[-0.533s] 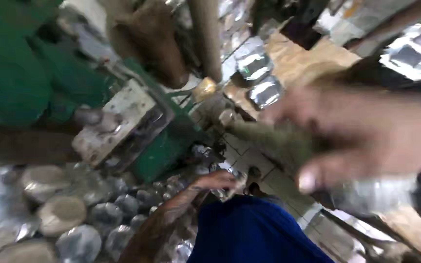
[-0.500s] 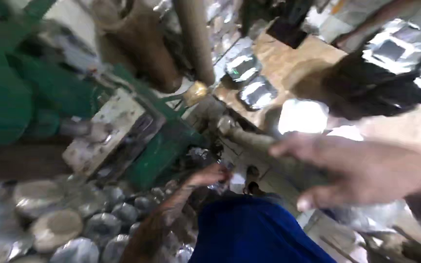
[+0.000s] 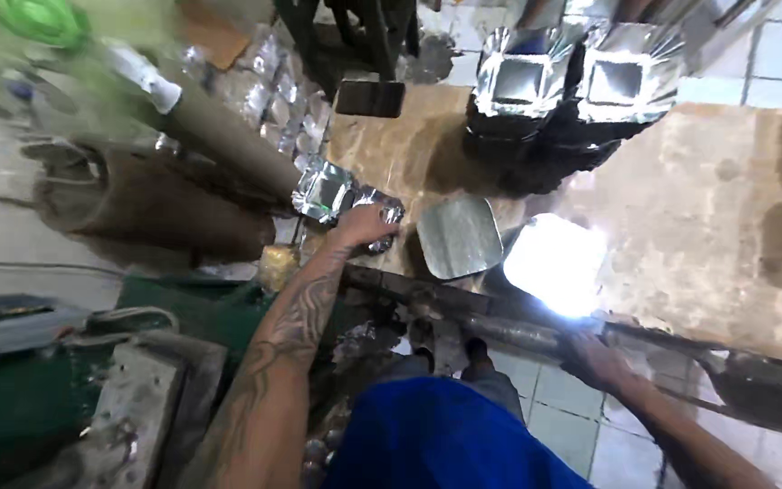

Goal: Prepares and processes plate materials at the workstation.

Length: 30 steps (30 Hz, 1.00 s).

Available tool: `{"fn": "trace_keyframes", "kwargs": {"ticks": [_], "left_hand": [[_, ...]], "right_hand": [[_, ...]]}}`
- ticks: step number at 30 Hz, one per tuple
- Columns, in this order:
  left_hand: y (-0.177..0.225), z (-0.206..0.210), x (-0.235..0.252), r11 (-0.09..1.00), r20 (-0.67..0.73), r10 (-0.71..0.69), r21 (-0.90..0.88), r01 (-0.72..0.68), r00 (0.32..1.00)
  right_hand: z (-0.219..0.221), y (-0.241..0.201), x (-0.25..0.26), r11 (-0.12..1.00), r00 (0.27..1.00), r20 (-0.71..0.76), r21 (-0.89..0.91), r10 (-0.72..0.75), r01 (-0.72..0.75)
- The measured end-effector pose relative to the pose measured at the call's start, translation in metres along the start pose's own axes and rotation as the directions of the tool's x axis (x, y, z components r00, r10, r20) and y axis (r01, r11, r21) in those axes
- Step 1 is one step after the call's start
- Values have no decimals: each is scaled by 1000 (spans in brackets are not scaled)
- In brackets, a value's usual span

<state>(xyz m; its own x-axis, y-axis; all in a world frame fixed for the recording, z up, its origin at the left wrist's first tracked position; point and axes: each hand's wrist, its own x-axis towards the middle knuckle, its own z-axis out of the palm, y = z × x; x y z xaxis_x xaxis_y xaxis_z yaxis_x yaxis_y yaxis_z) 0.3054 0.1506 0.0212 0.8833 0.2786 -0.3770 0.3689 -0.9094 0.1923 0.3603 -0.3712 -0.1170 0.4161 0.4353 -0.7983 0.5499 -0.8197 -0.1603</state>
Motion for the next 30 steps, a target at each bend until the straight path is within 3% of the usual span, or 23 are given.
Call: {"fn": "trace_keyframes", "kwargs": {"ticks": [1,3,4,5,6,7,8,10,12,14,16,18,20,22,24,26,28,30], "left_hand": [[-16,22,16,995,5,16,-96,-16,1000],[-20,36,34,983,192,-37,-170,71,981],[-19,41,37,983,200,-48,-163,82,979],[-18,45,40,984,174,-54,-158,82,983],[-18,48,42,986,147,-53,-147,75,988],[-19,47,44,988,132,-54,-136,72,990],[-20,46,47,990,117,-50,-124,65,992],[-23,45,49,994,116,-40,-95,51,992],[-25,37,44,993,142,-23,-107,39,990],[-8,11,26,965,106,-43,-253,68,993],[38,-12,3,942,32,-31,-333,40,999],[101,-7,-13,965,95,103,-253,-76,990],[143,19,-8,975,247,215,-108,-194,945],[146,29,13,952,373,304,-148,-267,877],[131,17,37,877,492,468,-361,-317,734],[118,10,49,793,563,588,-543,-277,581],[115,2,59,789,607,601,-552,-268,520],[116,-1,61,800,609,588,-537,-268,533]], "right_hand": [[-15,-19,-19,989,999,-42,143,-21,27],[-47,-65,-59,887,953,-279,404,-115,225],[-59,-85,-71,845,856,-493,385,-152,372],[-73,-100,-72,847,690,-697,237,-193,476],[-93,-109,-65,871,529,-807,40,-261,490],[-116,-111,-56,883,469,-817,-97,-334,460],[-138,-109,-43,887,509,-763,-181,-399,425],[-164,-100,-17,906,738,-525,-235,-424,353],[-171,-86,-3,903,813,-393,-168,-430,396],[-184,-76,-4,873,821,-331,-20,-465,487],[-198,-71,-2,852,840,-240,81,-487,517],[-206,-71,-4,857,858,-172,104,-484,504],[-209,-74,-4,854,857,-140,99,-496,511],[-207,-73,-4,842,842,-153,83,-518,533],[-195,-73,-4,848,821,-229,-41,-523,529],[-176,-87,-17,891,833,-314,-151,-455,429],[-158,-100,-25,925,812,-444,-147,-379,352],[-133,-100,-22,917,711,-585,-181,-391,356]]}}
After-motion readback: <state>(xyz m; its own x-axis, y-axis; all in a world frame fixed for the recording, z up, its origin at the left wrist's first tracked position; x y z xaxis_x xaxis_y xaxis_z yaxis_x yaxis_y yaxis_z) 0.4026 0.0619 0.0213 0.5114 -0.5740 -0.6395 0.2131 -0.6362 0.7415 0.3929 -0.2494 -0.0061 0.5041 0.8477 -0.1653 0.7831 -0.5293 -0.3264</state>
